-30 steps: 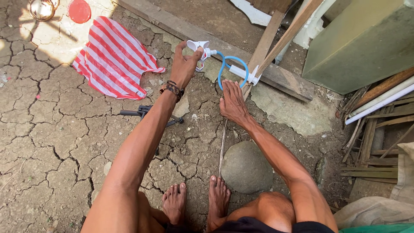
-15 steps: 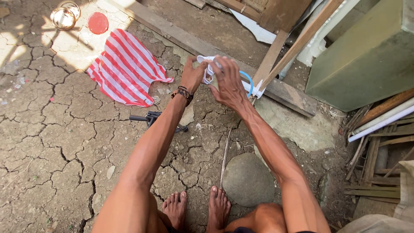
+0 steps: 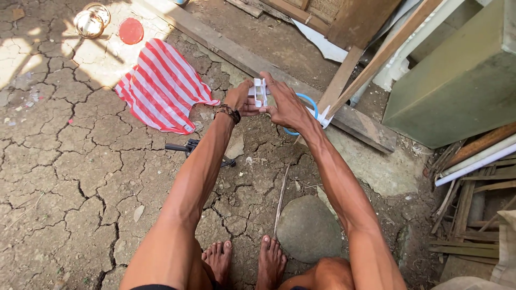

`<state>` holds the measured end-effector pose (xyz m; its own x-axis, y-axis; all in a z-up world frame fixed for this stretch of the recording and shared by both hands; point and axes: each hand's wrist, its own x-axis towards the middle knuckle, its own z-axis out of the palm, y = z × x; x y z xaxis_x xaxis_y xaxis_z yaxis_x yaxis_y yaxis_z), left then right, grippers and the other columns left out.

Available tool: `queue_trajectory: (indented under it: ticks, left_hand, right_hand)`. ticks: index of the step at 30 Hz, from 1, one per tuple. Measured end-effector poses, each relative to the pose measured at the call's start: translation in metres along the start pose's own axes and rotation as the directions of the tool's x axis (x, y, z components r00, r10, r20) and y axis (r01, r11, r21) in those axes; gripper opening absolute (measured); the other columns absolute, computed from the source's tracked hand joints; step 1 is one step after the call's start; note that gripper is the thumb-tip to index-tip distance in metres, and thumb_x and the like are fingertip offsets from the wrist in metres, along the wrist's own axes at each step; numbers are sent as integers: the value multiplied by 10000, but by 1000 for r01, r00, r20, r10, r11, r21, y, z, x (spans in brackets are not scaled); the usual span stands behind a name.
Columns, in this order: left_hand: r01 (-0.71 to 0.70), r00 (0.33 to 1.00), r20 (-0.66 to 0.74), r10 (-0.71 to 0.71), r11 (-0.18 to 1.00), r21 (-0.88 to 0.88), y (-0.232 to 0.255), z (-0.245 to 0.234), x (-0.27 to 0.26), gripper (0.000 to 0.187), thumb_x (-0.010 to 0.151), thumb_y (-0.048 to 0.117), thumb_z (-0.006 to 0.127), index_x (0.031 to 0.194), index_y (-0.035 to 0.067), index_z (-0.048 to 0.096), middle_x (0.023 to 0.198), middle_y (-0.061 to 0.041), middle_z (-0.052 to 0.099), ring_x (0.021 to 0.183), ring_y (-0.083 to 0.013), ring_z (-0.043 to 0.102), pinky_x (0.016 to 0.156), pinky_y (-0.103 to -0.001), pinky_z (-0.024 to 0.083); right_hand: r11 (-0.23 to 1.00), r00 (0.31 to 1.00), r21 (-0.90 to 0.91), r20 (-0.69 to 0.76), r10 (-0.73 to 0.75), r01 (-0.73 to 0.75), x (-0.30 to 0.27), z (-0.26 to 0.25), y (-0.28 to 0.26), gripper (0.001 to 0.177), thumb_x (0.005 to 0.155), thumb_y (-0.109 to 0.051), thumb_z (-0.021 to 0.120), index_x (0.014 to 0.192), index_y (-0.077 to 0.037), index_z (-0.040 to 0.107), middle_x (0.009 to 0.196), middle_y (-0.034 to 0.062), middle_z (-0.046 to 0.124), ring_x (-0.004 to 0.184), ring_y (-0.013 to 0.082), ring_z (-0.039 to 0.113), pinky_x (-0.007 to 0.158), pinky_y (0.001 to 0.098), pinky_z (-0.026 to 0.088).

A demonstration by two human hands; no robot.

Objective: Assembling a flexible gooseneck phone mount and attaching it to a small tripod.

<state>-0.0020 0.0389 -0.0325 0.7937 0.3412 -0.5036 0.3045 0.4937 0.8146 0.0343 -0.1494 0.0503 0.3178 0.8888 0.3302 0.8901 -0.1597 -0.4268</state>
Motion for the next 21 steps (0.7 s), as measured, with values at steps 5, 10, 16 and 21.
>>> queue_trajectory:
  ticks: [5, 10, 16, 21]
  left_hand:
    - [-146, 983, -78, 168, 961, 235, -5, 8, 0, 579, 934, 534, 561, 1027, -26, 675, 803, -141, 743, 589, -255, 756, 497, -382, 539]
    - [-281, 955, -30, 296, 931, 233, -2, 18, 4, 581, 951, 566, 530, 1033, 13, 689, 789, -86, 735, 622, -238, 744, 484, -376, 540]
    - [-553, 788, 124, 604, 604, 574, -50, -11, 139, 587, 1101, 482, 489, 966, -18, 766, 826, -177, 760, 732, -286, 762, 702, -389, 592]
    - [-340, 928, -65, 367, 905, 256, -21, -8, 99, 625, 984, 567, 538, 1041, -40, 675, 801, -102, 653, 690, -264, 673, 567, -406, 533]
  right_hand:
    - [1000, 994, -23, -111, 14, -17, -10, 17, 8, 895, 782, -31, 822, 1525, -94, 328, 1443, 220, 522, 1369, 386, 503, 1196, 493, 385]
    - [991, 974, -113, -206, -90, 68, -11, 25, 16, 878, 794, -66, 835, 1511, -65, 328, 1475, 233, 474, 1388, 406, 468, 1204, 510, 348]
    - [982, 943, -46, -275, -187, 182, -14, 16, -3, 956, 773, -57, 799, 1564, -31, 262, 1519, 250, 444, 1405, 438, 438, 1184, 500, 358]
    - [999, 958, -5, -286, 37, -40, -4, 24, 10, 894, 723, -70, 646, 1548, -51, 302, 1435, 227, 480, 1330, 413, 476, 1156, 481, 382]
